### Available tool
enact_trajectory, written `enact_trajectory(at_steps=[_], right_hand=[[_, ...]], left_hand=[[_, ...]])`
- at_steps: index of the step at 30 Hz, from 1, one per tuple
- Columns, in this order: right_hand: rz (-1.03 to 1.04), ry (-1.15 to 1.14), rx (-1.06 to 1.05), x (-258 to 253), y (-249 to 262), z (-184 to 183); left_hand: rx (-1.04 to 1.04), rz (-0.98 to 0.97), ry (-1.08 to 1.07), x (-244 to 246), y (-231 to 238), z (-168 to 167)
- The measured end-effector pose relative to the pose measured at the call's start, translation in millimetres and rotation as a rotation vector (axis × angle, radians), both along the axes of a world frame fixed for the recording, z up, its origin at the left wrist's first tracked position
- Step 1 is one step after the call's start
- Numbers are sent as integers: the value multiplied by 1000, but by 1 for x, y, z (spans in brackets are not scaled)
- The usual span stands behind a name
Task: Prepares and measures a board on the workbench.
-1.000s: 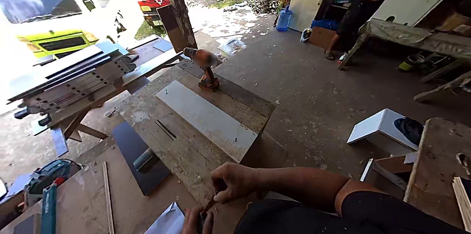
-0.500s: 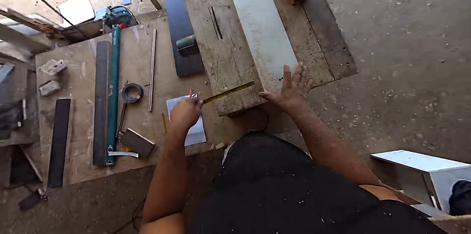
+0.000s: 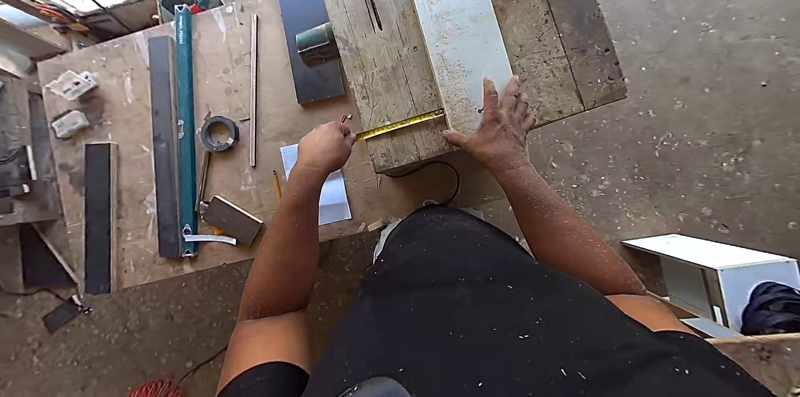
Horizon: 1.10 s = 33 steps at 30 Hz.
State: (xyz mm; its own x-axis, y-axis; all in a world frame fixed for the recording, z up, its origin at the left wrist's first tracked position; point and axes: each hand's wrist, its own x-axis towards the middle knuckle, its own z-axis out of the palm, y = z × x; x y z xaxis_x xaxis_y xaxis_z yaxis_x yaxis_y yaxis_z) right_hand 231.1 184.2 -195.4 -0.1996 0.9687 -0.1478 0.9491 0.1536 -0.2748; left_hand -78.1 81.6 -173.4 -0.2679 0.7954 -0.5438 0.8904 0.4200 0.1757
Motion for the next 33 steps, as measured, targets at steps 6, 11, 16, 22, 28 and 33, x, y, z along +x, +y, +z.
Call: enact_trajectory(at_steps=[6,11,16,22,28,33], right_hand=[[-1,6,9,3,6,0],[-5,5,13,10,13,-1],[7,1,18,11,12,-1],[8,-3,3,10,11,0],[25,1,17,10,10,-1],[14,-8,19,9,10,-1]], left_hand=[[-1,28,7,23,9,1],[-21,35,73,35,16,4],[-25,28,79,33,21,4],[-30,10,63,30,21,3],[-32,4,35,28,22,1],[-47,16,47,30,23,5]])
